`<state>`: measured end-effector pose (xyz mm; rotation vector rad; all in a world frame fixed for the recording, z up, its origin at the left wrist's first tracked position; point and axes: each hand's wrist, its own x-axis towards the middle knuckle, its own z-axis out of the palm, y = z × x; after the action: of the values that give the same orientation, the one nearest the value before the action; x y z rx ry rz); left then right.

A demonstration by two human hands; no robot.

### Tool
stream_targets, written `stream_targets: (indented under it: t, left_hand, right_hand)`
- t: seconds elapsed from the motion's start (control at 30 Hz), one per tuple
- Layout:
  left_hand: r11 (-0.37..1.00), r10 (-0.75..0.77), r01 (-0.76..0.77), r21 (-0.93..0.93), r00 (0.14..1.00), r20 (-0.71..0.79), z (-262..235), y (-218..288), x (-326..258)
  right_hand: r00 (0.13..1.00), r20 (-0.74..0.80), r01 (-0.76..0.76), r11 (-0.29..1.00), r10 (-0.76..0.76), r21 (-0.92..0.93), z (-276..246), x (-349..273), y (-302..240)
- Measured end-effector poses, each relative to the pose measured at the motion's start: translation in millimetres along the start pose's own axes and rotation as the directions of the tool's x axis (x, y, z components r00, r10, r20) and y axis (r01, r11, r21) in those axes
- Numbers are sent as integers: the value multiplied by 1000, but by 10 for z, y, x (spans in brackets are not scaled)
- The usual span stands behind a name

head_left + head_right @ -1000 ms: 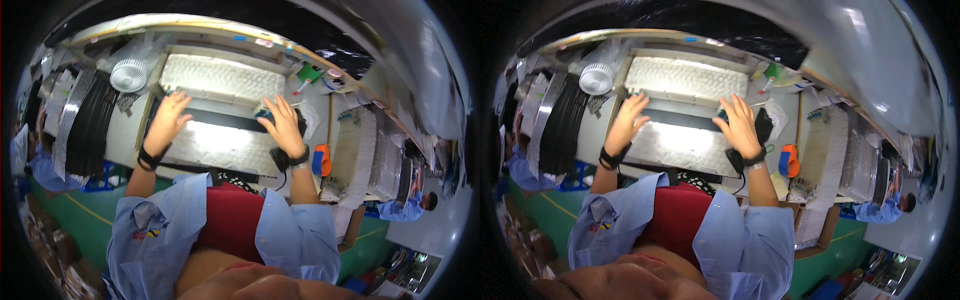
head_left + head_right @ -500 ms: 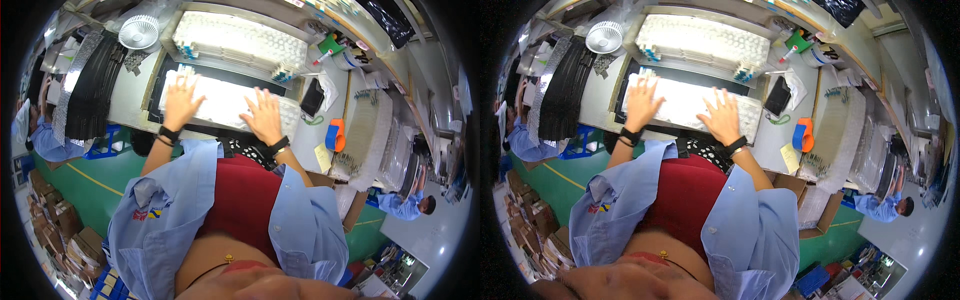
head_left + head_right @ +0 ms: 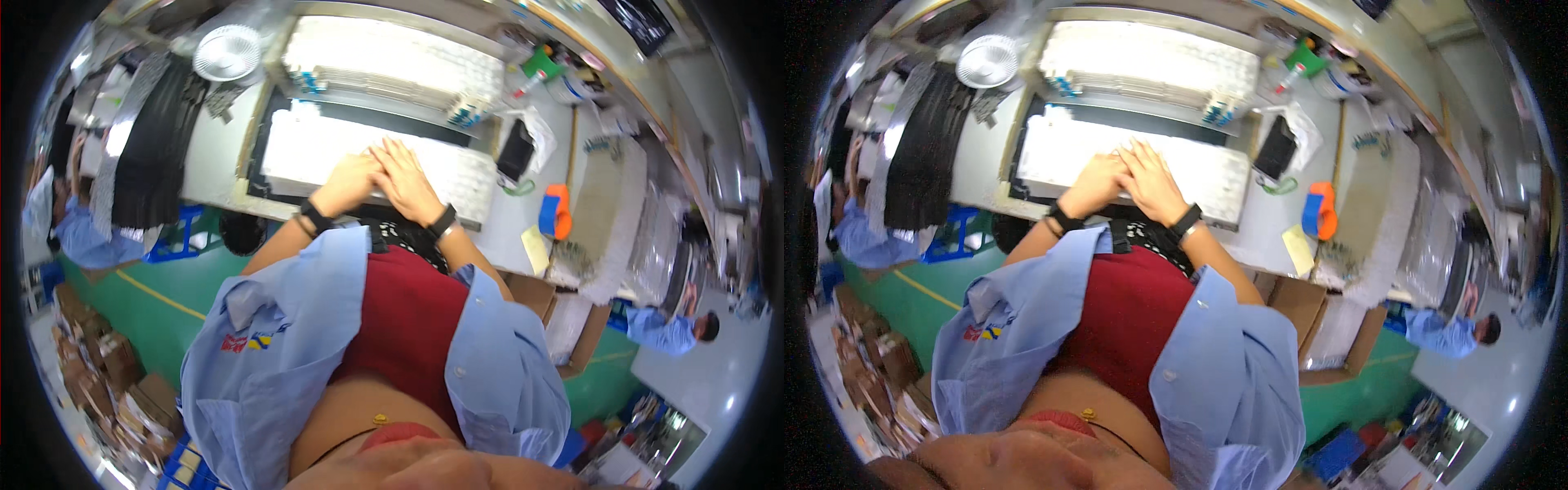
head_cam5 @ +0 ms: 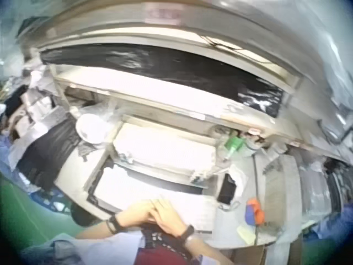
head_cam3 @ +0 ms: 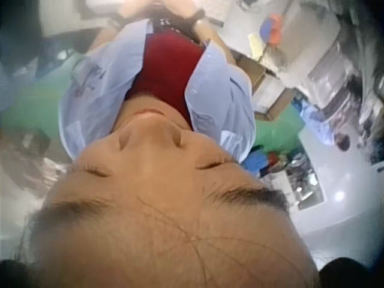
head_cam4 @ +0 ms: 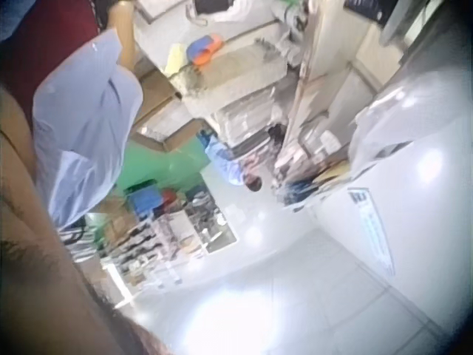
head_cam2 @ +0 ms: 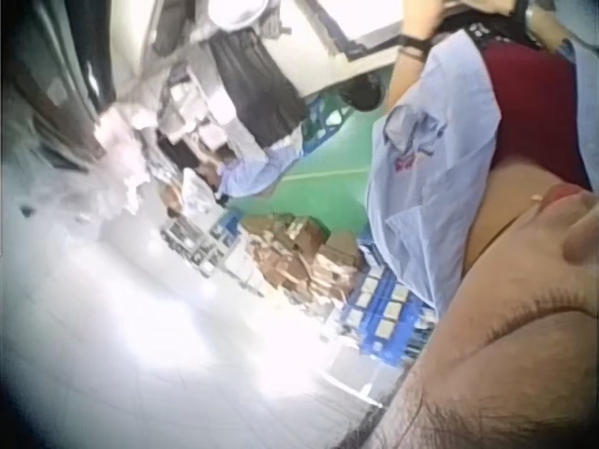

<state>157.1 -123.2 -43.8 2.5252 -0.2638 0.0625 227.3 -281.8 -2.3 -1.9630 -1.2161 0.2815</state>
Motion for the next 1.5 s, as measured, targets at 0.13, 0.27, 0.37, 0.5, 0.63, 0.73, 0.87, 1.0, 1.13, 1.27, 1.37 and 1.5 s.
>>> stream_targets:
  t: [0.13, 0.27, 0.37, 0.5, 0.63, 0.73, 0.87, 1.0, 1.13, 1.27, 1.37, 1.5]
  left_hand:
    - [870, -194, 270, 413, 957, -217, -636, -86, -381]
    - [851, -335, 458, 256, 849, -408, -684, -550, -672]
    - [735, -676, 552, -395, 644, -358, -655, -682, -805]
    - [730, -639, 658, -185, 561, -526, -727, -931, -979]
    - [759, -647, 600, -253, 651, -397, -980, -634, -793]
    - [766, -601, 630, -131, 629, -493, -1019, -491, -717]
    - [636, -675, 340, -692, 680, -286, -1060, -640, -764]
    - [558, -694, 300, -773, 680, -237, -1279, -642, -836]
    - [519, -717, 202, -831, 632, -294, -1435, -708, -856]
    - [465, -741, 163, -870, 610, -282, -1581, -728, -898]
    - [487, -720, 141, -862, 624, -304, -1617, -739, -919]
    - [438, -737, 86, -895, 604, -303, -1696, -513, -857]
  right_hand:
    - [982, 76, -127, 896, 175, -425, -234, -218, 56]
    - [954, -193, -298, 706, 228, -642, -543, -698, 329]
    - [715, -538, -623, 756, 446, -202, -585, -993, 635]
    - [720, -480, -633, 757, 501, -160, -648, -1125, 513]
    - [782, -419, -599, 741, 461, -304, -801, -1060, 156]
    - [769, -410, -601, 774, 490, -200, -914, -1070, 104]
    - [660, -225, -490, 637, 717, 594, -1014, -1086, 223]
    - [661, -226, -439, 613, 715, 657, -1143, -1029, 279]
    - [689, -269, -368, 644, 674, 671, -1267, -824, 201]
    - [735, -315, -310, 712, 600, 630, -1373, -677, 208]
    - [751, -313, -326, 739, 581, 589, -1486, -584, 191]
    - [777, -325, -320, 782, 539, 534, -1607, -523, 268]
